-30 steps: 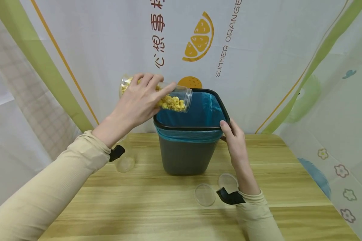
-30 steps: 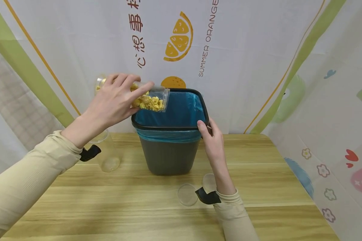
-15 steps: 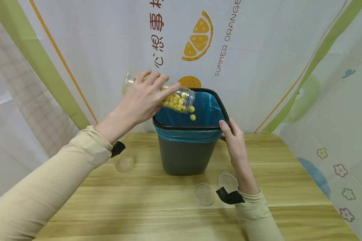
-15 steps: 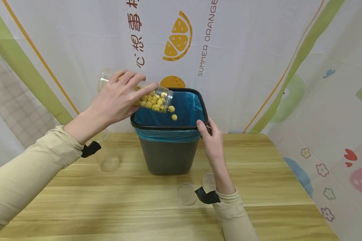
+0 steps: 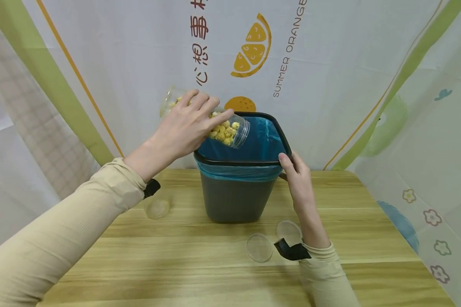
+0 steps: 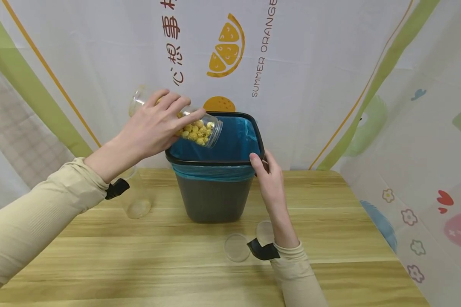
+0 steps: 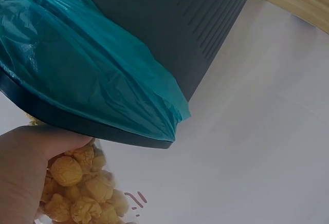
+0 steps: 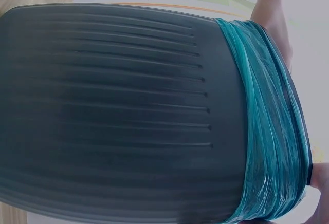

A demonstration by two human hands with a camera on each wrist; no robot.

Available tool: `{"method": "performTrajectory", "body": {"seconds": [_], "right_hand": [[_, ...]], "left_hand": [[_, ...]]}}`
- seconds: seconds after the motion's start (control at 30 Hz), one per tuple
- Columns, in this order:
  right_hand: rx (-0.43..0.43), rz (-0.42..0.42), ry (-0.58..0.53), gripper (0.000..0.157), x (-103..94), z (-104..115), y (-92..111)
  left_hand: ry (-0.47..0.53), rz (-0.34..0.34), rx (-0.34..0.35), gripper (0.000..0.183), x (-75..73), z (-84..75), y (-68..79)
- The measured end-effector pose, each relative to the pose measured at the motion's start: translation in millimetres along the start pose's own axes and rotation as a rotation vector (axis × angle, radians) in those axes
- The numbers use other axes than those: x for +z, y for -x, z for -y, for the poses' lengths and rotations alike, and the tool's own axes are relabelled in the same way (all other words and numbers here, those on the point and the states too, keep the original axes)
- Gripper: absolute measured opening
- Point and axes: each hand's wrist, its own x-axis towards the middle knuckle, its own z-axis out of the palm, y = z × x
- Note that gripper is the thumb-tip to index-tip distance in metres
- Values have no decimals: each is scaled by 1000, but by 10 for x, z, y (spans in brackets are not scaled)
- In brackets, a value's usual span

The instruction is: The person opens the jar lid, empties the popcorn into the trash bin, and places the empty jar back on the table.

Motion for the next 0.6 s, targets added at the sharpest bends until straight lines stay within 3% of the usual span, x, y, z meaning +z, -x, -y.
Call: {"method": "performTrajectory", "body": {"seconds": [0.27, 0.6], "right_hand": [[-5, 5, -9, 49, 9, 7, 5], [2, -7, -11, 52, 11, 5, 5]], "left_hand": [[3, 8, 8, 38, -28, 0, -39], [-3, 63, 26, 55, -96, -11, -130]]}}
